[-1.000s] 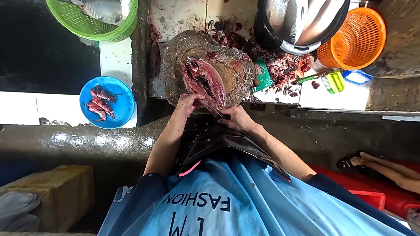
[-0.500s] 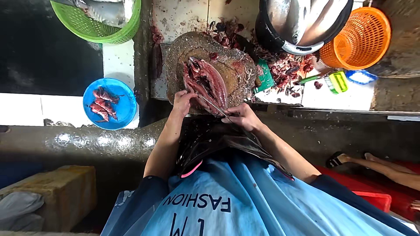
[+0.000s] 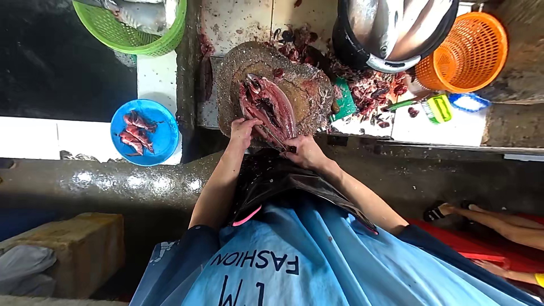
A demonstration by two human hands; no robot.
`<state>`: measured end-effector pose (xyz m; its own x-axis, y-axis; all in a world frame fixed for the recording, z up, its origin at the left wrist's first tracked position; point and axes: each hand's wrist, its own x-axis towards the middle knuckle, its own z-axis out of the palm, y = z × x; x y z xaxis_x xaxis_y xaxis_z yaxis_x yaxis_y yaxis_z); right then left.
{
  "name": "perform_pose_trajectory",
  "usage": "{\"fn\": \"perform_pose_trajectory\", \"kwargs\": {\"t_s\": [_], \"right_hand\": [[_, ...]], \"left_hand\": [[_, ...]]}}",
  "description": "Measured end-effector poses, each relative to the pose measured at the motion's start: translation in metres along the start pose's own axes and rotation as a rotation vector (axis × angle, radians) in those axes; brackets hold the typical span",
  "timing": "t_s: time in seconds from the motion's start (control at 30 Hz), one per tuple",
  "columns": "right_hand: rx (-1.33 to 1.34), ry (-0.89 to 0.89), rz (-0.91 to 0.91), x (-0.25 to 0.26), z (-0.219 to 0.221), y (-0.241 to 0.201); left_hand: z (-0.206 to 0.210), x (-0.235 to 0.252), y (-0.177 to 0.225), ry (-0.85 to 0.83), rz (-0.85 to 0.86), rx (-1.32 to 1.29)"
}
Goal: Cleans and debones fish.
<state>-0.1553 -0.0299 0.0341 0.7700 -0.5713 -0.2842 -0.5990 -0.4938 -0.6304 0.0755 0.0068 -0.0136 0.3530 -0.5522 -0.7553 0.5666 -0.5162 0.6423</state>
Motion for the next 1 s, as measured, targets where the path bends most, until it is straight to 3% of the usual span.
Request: {"fn": "perform_pose_trajectory", "kwargs": {"t_s": [0.1, 0.27, 0.43, 0.57, 0.67, 0.73, 0.9, 1.0], "right_hand": [[0.000, 0.005, 0.010, -0.004, -0.001, 0.000], [0.007, -0.023, 0.028, 0.000, -0.005, -0.003], [-0.022, -0.034, 0.018, -0.002, -0.002, -0.005], [0.024, -0.086, 0.021, -0.008, -0.009, -0.005], [0.133, 0.008, 0.033, -0.013, -0.017, -0.004], [0.279, 0.114, 0.081, -0.014, -0.018, -0.004], [0.703, 0.082, 0.179, 0.002, -0.025, -0.015], [0.782, 0.065, 0.176, 0.026, -0.021, -0.021]], "left_hand": [[0.003, 0.001, 0.001, 0.030, -0.004, 0.034], [-0.001, 0.001, 0.007, -0.106, -0.050, 0.081], [-0.001, 0.007, 0.003, 0.020, -0.034, 0.103], [-0.007, 0.008, 0.005, 0.010, -0.014, 0.073], [-0.015, 0.014, 0.014, -0.056, -0.024, 0.070], [-0.022, 0.025, 0.028, -0.001, 0.026, 0.127], [-0.026, 0.052, 0.053, 0.068, 0.197, 0.496], [-0.027, 0.046, 0.059, 0.017, 0.200, 0.444]]}}
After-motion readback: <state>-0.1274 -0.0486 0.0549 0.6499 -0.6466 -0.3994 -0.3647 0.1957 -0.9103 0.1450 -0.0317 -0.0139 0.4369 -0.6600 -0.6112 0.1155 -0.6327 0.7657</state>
